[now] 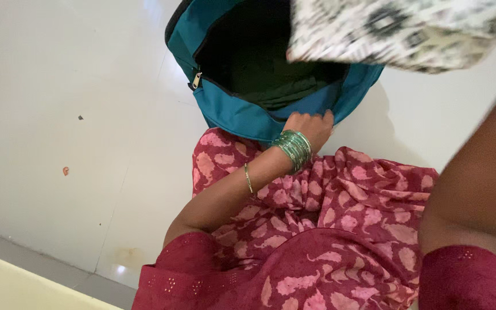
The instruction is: The person folds a patterned shirt on the floor and then places it into a blue bag.
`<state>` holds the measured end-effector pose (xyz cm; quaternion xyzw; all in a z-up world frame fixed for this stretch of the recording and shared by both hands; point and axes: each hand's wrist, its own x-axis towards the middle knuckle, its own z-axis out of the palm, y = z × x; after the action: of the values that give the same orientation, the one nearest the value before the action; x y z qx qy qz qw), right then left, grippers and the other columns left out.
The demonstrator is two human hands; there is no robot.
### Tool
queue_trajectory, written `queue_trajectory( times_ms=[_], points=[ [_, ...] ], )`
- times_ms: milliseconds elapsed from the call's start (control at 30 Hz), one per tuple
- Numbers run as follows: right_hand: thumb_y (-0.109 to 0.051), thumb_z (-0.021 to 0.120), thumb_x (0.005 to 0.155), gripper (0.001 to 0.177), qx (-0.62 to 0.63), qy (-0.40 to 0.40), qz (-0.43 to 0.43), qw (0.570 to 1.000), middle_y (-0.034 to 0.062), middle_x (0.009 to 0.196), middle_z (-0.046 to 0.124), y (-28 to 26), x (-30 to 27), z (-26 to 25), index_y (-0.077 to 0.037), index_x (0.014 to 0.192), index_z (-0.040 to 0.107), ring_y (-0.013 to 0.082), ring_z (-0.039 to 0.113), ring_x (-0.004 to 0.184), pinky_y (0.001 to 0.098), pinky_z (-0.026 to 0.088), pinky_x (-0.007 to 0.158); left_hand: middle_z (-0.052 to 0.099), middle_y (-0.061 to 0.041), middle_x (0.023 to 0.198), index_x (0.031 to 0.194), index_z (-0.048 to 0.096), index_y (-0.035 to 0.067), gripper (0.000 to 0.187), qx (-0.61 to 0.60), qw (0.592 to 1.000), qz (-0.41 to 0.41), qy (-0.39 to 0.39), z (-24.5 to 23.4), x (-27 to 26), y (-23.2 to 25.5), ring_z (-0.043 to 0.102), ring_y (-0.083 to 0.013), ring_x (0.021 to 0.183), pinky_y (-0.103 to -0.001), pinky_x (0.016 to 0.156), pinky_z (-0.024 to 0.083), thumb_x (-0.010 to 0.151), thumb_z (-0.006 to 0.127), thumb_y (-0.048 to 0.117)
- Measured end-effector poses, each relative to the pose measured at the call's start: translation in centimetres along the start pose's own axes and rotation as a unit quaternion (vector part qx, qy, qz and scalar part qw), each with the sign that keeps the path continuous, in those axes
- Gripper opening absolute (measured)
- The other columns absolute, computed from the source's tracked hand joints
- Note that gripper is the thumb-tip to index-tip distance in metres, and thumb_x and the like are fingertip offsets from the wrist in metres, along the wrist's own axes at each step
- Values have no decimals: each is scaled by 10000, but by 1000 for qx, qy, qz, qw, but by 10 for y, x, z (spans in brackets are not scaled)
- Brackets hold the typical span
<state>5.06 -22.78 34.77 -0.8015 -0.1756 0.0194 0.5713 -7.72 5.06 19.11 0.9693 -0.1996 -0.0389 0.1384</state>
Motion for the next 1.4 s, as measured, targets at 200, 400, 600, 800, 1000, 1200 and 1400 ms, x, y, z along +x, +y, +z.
queue_trajectory(
  times_ms=[200,400,600,800,1000,1200,1400],
  points=[
    [-214,775,880,488,176,-246,110,947,59,1264,724,12,90,148,-213,1348,635,230,724,1104,424,609,934,720,-121,1026,1319,607,71,644,36,998,-1,43,-16,-28,-3,728,-287,821,-452,651,556,810,720,448],
    [-248,792,911,602,-278,-238,13,930,150,1412,621,217,131,198,-190,1477,593,405,553,1246,582,425,1010,683,-213,1107,1293,599,38,575,-3,1000,9,1,-18,-43,-5,732,-345,790,-462,566,586,827,705,358],
    [-280,828,856,652,-246,-239,86,935,121,1439,604,248,135,195,-194,1451,574,376,551,1296,508,441,1064,660,-298,1116,1260,603,-5,508,-25,998,39,-33,-20,-46,-1,750,-355,744,-453,539,603,874,663,320],
    [-402,698,993,531,-423,-260,148,855,228,1396,643,286,135,197,-75,1408,653,437,620,1243,498,474,1074,698,-264,1065,1230,620,19,318,-14,985,45,-168,-31,-37,4,764,-337,814,-453,597,620,971,572,198],
    [-449,849,729,867,-401,-156,267,863,288,1391,554,328,133,209,43,1376,548,443,564,1235,485,479,1012,751,-137,1088,1150,703,162,234,6,995,-90,-52,-27,62,-116,731,-322,1008,-503,836,594,951,601,230],
    [-485,842,714,910,-417,-152,249,861,305,1383,560,315,130,209,45,1388,536,450,578,1219,485,484,1018,-168,-18,1712,1610,-115,475,1151,9,938,-218,-270,11,76,-181,-96,-462,1557,-860,1101,111,789,617,816],
    [-499,769,868,720,-466,-192,221,835,322,1302,677,231,117,208,65,1304,665,452,677,1153,514,558,994,-208,23,1716,1611,-55,478,1150,-7,945,-218,-242,17,61,-180,-164,-410,1560,-853,1106,-22,727,543,904]
  ],
)
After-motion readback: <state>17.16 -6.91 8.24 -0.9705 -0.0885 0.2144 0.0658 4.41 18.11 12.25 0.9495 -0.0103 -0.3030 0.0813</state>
